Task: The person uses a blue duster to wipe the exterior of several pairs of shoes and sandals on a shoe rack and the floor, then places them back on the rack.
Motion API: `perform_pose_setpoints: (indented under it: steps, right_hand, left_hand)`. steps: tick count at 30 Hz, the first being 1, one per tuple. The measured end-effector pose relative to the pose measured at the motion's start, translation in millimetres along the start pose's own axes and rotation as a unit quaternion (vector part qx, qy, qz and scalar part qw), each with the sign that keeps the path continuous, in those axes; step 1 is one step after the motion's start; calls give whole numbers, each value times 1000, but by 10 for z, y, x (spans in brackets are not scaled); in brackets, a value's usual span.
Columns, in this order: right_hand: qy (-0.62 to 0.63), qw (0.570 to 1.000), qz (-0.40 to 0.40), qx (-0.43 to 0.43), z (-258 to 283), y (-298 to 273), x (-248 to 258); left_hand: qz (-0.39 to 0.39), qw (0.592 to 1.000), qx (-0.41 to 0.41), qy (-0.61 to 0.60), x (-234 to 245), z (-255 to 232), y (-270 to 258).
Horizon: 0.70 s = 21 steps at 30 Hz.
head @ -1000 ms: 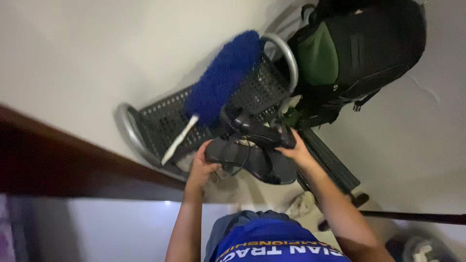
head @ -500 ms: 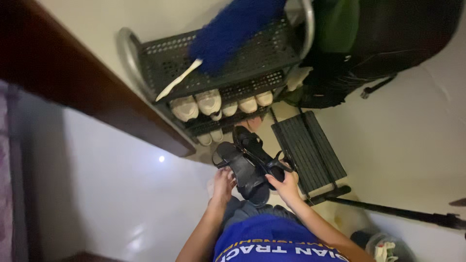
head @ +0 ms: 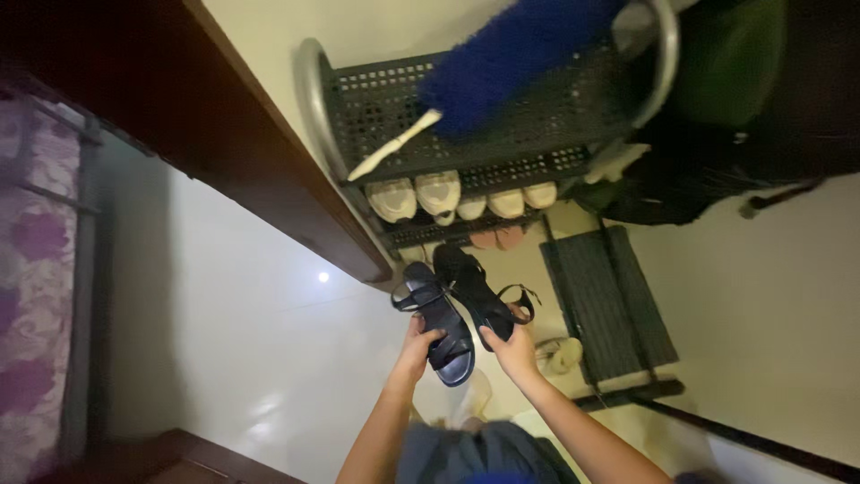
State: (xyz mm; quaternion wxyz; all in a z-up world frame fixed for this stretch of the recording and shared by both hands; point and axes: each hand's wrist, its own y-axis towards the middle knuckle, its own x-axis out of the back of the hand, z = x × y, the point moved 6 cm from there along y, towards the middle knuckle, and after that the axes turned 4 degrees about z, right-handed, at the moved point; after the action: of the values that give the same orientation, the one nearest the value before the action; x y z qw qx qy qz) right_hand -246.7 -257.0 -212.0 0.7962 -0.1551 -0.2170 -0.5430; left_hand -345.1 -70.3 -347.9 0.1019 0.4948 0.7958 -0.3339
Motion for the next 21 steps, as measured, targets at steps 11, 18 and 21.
perform_pose_setpoints:
  steps: [11, 18, 21]
  right_hand:
    - [272, 906, 64, -317, -1491, 934, -1656]
    - [301, 900, 124, -290, -1976, 1590, -2111]
    - [333, 888, 142, -283, -2024, 1782, -2182]
  left_hand:
    - [-31, 990, 66, 124, 1537, 425, 1584]
    - [-7, 938, -119, 324, 1713, 314, 2692]
    - [-34, 910, -96, 403, 1817, 394, 3071]
